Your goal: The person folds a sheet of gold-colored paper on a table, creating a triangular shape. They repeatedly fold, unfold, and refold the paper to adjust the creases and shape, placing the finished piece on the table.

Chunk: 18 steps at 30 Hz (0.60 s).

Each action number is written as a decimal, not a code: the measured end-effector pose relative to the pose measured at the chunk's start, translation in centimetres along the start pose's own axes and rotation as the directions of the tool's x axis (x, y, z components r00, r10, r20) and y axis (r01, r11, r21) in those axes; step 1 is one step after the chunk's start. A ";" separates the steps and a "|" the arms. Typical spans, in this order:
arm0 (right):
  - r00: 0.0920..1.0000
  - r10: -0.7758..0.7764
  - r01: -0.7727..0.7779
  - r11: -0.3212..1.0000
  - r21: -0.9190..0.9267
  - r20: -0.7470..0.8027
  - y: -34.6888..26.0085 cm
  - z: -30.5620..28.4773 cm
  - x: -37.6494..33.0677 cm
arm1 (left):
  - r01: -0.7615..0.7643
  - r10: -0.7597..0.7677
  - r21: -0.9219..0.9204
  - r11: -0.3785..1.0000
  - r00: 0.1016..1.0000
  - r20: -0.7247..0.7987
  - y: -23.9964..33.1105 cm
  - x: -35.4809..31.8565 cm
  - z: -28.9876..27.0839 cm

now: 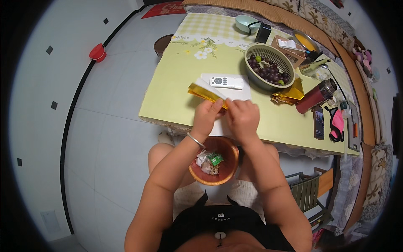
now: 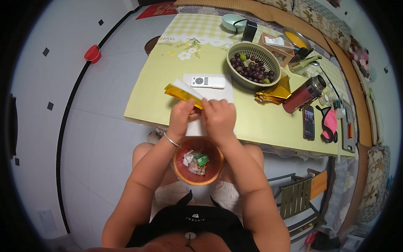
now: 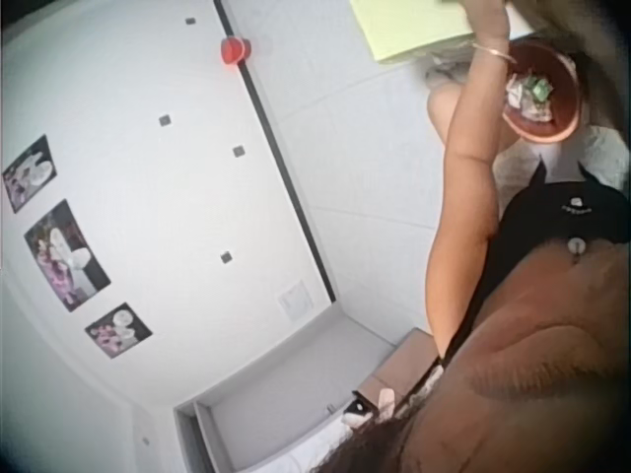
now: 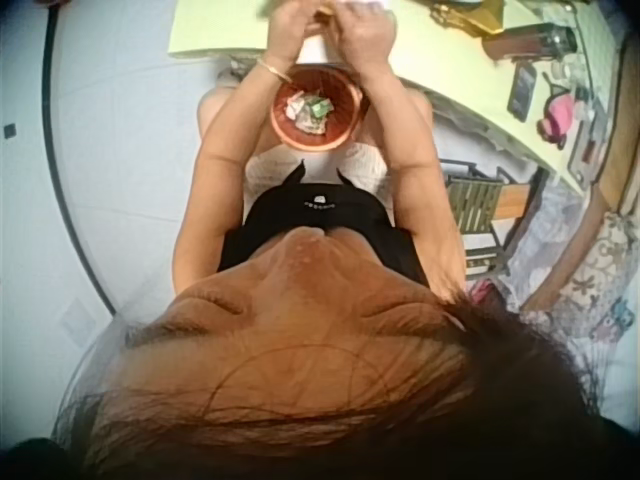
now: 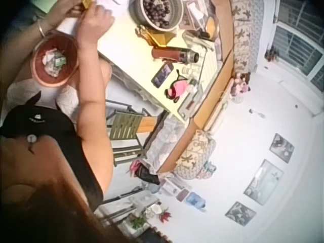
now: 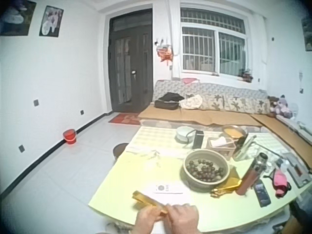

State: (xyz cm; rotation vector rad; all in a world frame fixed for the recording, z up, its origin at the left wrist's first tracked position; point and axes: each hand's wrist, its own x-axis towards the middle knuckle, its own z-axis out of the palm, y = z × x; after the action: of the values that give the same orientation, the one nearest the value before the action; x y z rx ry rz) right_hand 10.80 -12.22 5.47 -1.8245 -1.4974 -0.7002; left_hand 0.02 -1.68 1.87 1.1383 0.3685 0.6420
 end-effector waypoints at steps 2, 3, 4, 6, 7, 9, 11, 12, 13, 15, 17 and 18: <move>0.992 -0.027 0.017 0.997 0.080 0.127 -1.6 -1.2 -0.3 | -0.008 0.015 0.154 0.988 0.999 -0.044 1.0 -0.3 -0.5; 0.977 -0.032 -0.002 0.987 0.159 0.212 -2.1 -2.0 0.0 | 0.005 0.000 0.105 0.994 0.999 -0.053 1.4 -0.6 -0.6; 0.981 0.026 -0.080 0.956 0.283 0.190 -1.8 -1.9 -0.3 | 0.016 -0.012 0.058 0.998 0.998 -0.058 1.8 -0.8 -0.5; 0.974 0.152 -0.218 0.828 0.516 0.169 0.1 -1.8 -1.3 | 0.099 -0.100 0.009 0.995 0.992 0.078 2.2 -0.9 -2.3; 0.931 0.297 -0.364 0.758 0.541 0.211 0.9 -2.1 -1.4 | 0.158 -0.162 0.038 0.987 0.975 0.155 2.9 -1.2 -2.8; 0.928 0.351 -0.368 0.805 0.465 0.126 3.9 -2.3 -1.6 | 0.271 -0.289 0.102 0.957 0.903 0.317 4.5 -1.5 -3.0; 0.863 0.408 -0.477 0.467 0.744 0.297 6.2 -1.8 -2.1 | 0.341 -0.440 0.280 0.897 0.737 0.514 5.0 -1.0 -4.3; 0.825 0.412 -0.513 0.261 0.818 0.387 6.8 -1.9 -2.3 | 0.282 -0.409 0.300 0.911 0.706 0.578 5.2 -0.8 -4.2; 0.799 0.366 -0.526 0.044 0.849 0.476 6.7 -2.3 -2.0 | 0.223 -0.382 0.318 0.922 0.672 0.634 6.3 -0.6 -3.5; 0.728 0.289 -0.605 -0.156 0.781 0.622 6.6 -2.4 -1.9 | 0.281 -0.422 0.327 0.902 0.733 0.533 5.6 0.0 -3.1; 0.612 0.273 -0.747 -0.109 0.656 0.742 6.5 -2.4 -2.0 | 0.254 -0.443 0.444 0.859 0.803 0.398 4.3 1.0 -3.3; 0.547 0.338 -0.804 -0.044 0.594 0.766 6.5 -2.1 -1.9 | 0.104 -0.354 0.558 0.823 0.863 0.361 3.7 1.3 -3.5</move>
State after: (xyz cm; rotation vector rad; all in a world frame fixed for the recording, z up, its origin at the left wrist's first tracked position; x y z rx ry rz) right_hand 16.77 -15.86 4.33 -1.3081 -0.6890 1.0070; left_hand -2.05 2.68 4.01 1.6913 0.2801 0.0256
